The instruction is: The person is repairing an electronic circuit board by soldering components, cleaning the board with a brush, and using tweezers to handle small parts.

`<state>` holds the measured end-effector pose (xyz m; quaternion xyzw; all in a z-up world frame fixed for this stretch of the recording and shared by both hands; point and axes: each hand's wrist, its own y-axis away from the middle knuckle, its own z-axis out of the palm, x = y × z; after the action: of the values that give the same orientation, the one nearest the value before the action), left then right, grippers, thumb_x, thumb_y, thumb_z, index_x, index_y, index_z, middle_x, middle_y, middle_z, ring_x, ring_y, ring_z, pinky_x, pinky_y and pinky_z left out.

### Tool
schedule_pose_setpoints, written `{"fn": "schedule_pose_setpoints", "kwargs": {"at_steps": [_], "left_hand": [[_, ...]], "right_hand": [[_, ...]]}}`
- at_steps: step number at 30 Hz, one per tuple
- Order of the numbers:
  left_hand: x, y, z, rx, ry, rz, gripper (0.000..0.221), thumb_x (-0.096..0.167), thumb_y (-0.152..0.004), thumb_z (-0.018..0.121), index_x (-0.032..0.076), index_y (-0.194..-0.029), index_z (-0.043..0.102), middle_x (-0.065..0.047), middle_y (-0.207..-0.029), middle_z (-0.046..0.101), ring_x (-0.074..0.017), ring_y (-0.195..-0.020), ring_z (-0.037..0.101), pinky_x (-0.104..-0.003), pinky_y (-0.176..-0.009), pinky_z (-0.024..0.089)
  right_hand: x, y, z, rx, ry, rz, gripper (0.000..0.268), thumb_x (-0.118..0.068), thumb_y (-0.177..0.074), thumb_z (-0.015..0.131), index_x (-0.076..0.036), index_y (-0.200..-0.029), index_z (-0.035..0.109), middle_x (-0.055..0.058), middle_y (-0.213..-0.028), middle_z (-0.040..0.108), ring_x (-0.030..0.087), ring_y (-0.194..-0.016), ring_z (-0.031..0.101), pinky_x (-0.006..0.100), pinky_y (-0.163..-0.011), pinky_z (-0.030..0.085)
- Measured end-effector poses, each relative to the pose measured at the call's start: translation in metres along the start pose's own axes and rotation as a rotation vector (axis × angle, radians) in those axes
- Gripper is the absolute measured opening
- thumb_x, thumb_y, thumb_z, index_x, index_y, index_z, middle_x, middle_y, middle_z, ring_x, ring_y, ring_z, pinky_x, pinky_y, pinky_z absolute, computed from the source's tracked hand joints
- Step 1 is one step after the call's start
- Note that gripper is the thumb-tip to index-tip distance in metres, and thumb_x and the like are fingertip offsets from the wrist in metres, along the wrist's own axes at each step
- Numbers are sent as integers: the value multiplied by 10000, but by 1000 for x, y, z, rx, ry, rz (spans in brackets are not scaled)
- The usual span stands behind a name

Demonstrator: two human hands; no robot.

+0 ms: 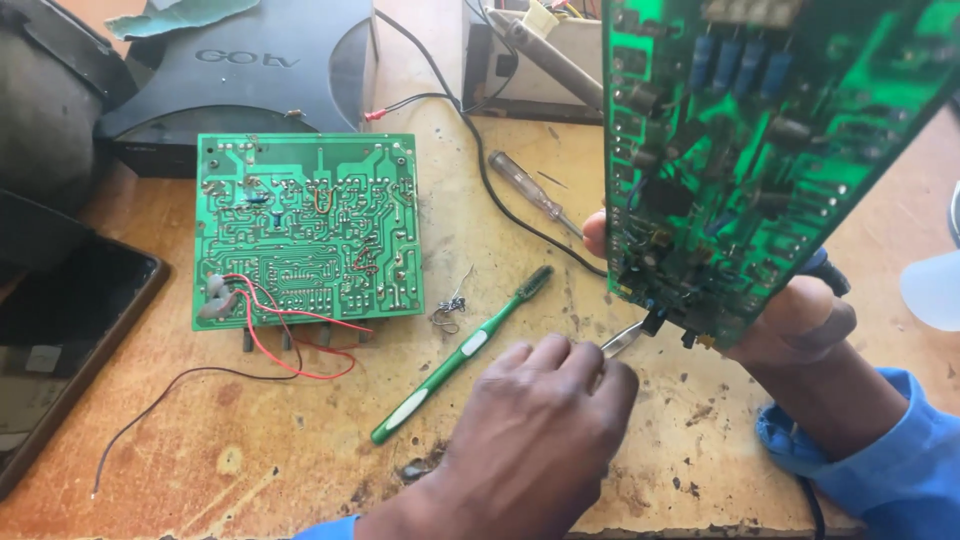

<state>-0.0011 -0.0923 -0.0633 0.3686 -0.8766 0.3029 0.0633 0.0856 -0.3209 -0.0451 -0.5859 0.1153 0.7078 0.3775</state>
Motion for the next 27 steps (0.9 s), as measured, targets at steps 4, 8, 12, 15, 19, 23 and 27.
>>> {"fn": "schedule_pose_setpoints", "kwargs": {"at_steps": [4,8,12,15,19,23,27], "left_hand": [[7,-12,19,37,-105,-64,40,57,-896,606,84,-913,629,-99,-833,586,-310,-740,563,-435,-587,419],[8,-14,28,58,-122,-104,49,75,-910,607,110,-874,613,-92,-823,582,-297,-729,558,-425,-578,416],[4,-14,30,-4,-175,-115,128,106,-783,686,110,-890,616,-99,-844,584,-280,-738,559,-398,-591,426],[2,-11,30,-52,-180,-138,365,210,-673,810,59,-954,633,-119,-885,593,-281,-772,557,-400,-620,449],[-5,-3,4,-80,-90,-158,203,13,-903,519,5,-1068,638,-184,-982,589,-340,-844,568,-455,-731,512],[-8,16,-45,-65,118,-228,404,-90,-827,499,-62,-1218,597,-200,-1055,562,-383,-877,622,-488,-840,513],[6,20,-81,169,135,-325,444,-28,-795,559,27,-1231,622,-126,-1048,545,-336,-769,591,-430,-608,522]], "right_hand": [[2,4,-6,-32,104,-29,1064,-594,-1027,793,-30,-1640,131,255,-1660,290,451,-1566,322,605,-1373,225],[6,5,-8,-19,143,-58,1056,-587,-1017,793,-43,-1645,140,236,-1660,298,455,-1541,363,626,-1367,258],[6,6,-8,6,213,-101,1046,-577,-1003,792,-63,-1651,153,207,-1661,310,459,-1503,425,656,-1359,307],[7,4,-7,19,256,-130,1040,-571,-993,792,-76,-1655,162,187,-1662,318,462,-1477,467,675,-1354,340],[-2,-3,-2,48,299,-121,1035,-590,-966,775,-65,-1647,198,182,-1662,331,431,-1457,506,646,-1351,370],[0,-3,-7,36,322,-210,796,-490,-1026,722,-111,-1627,362,179,-1661,378,488,-1466,514,705,-1362,392],[2,-6,-5,7,337,-197,775,-445,-1022,669,-127,-1644,333,175,-1695,329,457,-1517,456,715,-1391,344]]}}
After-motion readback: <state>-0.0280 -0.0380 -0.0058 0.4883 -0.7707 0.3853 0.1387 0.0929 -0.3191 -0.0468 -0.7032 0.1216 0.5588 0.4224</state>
